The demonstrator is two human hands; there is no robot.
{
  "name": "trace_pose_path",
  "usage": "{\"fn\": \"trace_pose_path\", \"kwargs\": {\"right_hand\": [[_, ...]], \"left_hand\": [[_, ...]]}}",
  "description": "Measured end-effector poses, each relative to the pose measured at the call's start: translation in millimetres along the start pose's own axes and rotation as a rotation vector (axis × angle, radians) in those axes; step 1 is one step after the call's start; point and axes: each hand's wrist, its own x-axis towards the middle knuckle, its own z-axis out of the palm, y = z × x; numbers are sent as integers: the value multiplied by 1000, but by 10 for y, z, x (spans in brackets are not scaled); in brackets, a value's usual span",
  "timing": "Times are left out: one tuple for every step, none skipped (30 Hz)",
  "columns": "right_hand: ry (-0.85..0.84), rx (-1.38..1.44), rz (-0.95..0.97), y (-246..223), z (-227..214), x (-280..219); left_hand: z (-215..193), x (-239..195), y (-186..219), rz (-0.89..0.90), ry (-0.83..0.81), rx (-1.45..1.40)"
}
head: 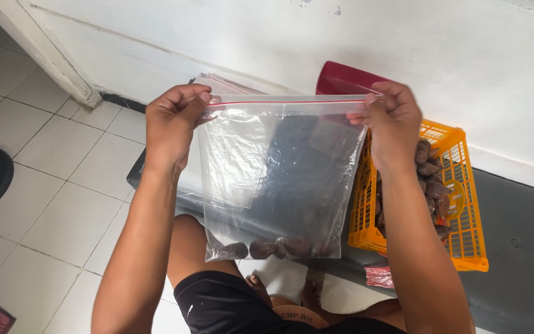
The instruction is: The person picks longan fruits from a yellow crate, places them into a plastic bag, and seals the bag. They then place the sealed bag on a stack of other bags and repeat the process with another bag.
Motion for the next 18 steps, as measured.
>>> {"fn": "trace_pose_path", "kwargs": {"right_hand": [[-7,-3,42,40,33,3],[-13,-7,84,83,66,6],[-14,-6,85,88,95,40],[-23,-21,96,94,126,77],[-33,-34,108,104,166,118],[-36,-32,110,50,212,136],[-46,-46,101,-4,250,148],[-55,-59,92,-56,288,162],[-56,-61,94,-35,308,142],[-46,-43,108,-13,327,124],[-34,-24,118,8,348,124],[-35,-25,116,51,342,60],[-28,-59,135,101,329,-21],[-21,-94,154,155,317,-99],[-19,-96,160,306,277,-241],[-42,-137,208,455,239,-383],[-67,-178,250,601,208,-501],[-66,-178,250,878,146,-729]], "left_hand": [[-26,50,-66,-10,1,64],[-52,100,-135,-20,2,129],[-36,117,-107,-20,3,129],[-19,139,-78,32,21,178],[-10,159,-48,84,40,229],[-25,168,-4,84,44,230],[-36,171,33,108,47,240],[-46,177,69,132,51,249],[-92,130,84,129,52,249],[-136,84,100,111,47,288],[-172,56,117,98,41,325],[-190,-49,137,100,42,324],[-212,-166,149,44,26,356],[-233,-279,159,-12,10,387],[-327,-414,8,-18,8,388],[-424,-547,-141,-143,-27,459],[-515,-664,-287,-264,-61,527],[-672,-797,-564,-264,-62,527]]}}
